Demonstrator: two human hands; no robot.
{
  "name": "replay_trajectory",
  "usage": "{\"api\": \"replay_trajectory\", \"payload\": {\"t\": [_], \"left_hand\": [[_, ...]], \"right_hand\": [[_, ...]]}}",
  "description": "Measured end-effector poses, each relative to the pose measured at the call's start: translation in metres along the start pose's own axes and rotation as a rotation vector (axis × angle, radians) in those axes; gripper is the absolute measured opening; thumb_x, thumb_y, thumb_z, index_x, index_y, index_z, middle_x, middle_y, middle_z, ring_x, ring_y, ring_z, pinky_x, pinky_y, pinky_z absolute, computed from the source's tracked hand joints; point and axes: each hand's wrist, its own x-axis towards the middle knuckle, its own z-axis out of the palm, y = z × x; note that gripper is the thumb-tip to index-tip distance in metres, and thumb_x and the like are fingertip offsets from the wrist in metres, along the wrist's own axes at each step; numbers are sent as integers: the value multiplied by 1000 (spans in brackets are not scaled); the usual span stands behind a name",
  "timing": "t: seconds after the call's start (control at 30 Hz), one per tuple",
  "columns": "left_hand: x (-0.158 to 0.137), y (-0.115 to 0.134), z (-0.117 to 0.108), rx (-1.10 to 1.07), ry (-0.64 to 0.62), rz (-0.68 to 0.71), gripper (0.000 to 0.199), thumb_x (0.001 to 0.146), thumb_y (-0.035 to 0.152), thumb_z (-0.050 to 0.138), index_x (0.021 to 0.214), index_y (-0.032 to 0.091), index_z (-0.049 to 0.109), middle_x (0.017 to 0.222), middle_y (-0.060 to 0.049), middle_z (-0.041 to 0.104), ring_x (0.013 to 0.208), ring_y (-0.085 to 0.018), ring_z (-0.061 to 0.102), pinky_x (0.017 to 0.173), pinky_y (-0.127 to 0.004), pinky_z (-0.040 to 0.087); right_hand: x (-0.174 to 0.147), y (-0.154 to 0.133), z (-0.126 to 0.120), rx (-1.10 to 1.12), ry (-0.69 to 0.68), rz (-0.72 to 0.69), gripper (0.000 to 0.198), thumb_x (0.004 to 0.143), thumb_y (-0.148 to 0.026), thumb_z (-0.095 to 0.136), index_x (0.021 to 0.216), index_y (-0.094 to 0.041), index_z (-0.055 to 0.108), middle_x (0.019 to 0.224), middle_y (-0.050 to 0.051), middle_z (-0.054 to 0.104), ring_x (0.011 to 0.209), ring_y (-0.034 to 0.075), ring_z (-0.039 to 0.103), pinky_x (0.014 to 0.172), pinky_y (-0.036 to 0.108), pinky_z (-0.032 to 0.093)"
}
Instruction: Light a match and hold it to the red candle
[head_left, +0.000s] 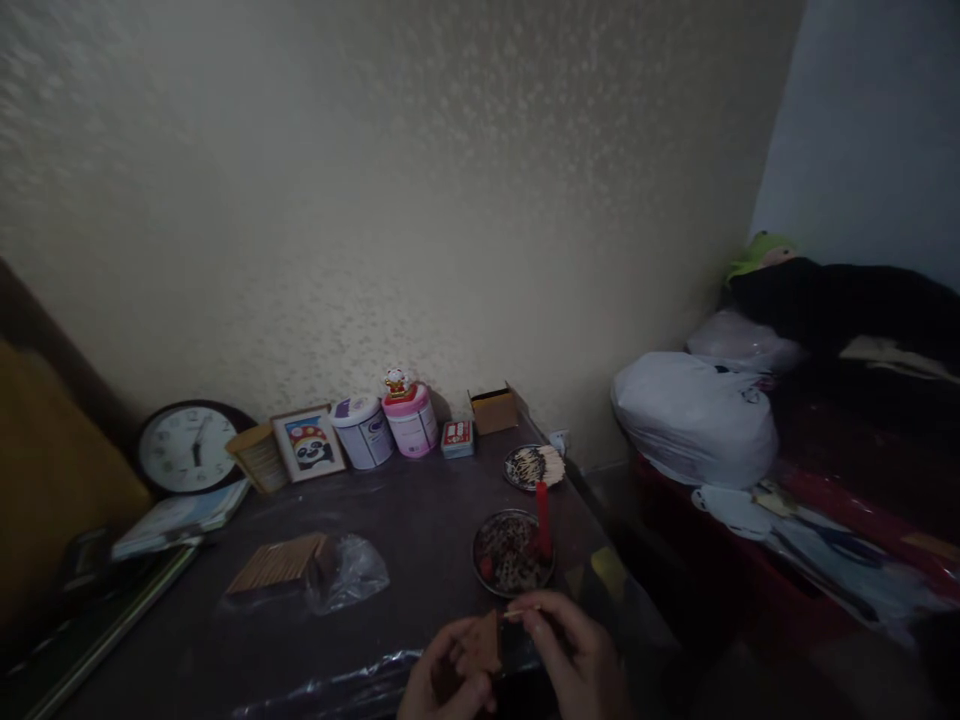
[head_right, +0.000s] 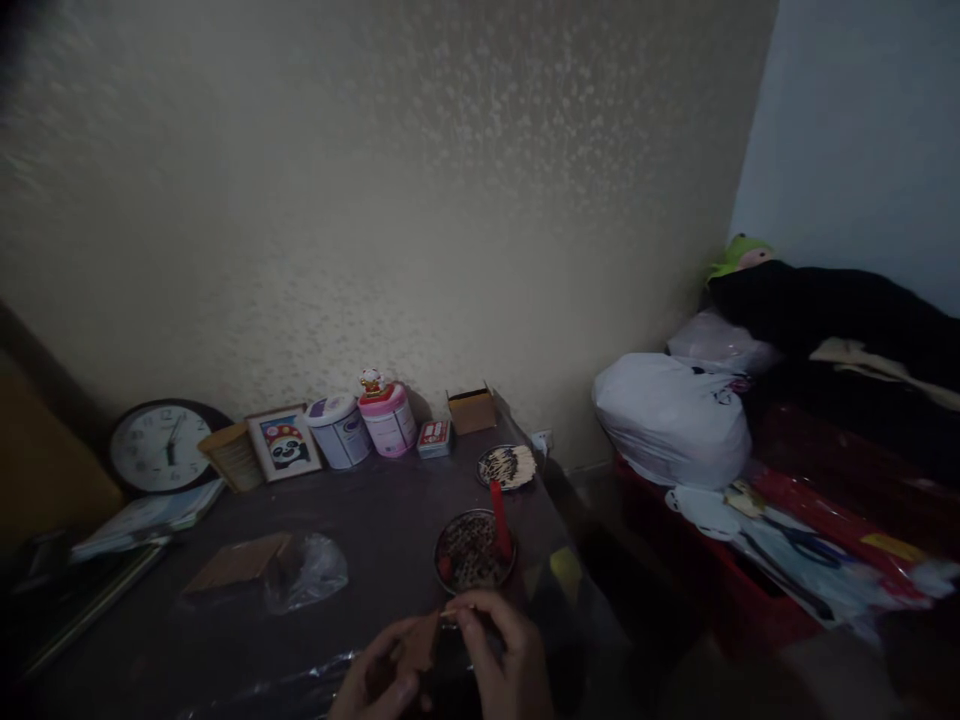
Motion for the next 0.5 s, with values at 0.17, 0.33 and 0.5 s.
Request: {"api": "replay_trajectory", "payload": {"t": [0.17,0.33,0.5], "left_hand": [[-1,4,2,-18,150,54,50,48,43,87,94,25,75,95,-12,76,92,-27,67,83,-35,48],[-3,10,-1,32,217,22,51,49,47,85,90,20,71,88,-12,75,80,-27,68,80,-40,50],[1,0,-8,-8,240,12,56,52,49,83,99,20,71,103,-14,72,98,-32,64,87,-41,46]], "right_hand": [[-4,3,12,170,-146,124,27,87,-44,55,84,-20,66,78,6,76,73,19,71,67,23,53],[-2,4,16,326,-193,205,37,83,-54,57,83,-18,65,75,7,75,65,17,70,59,23,52],[2,4,10,303,-99,237,38,79,-55,61,85,-18,67,74,6,75,65,17,68,60,22,53]]}}
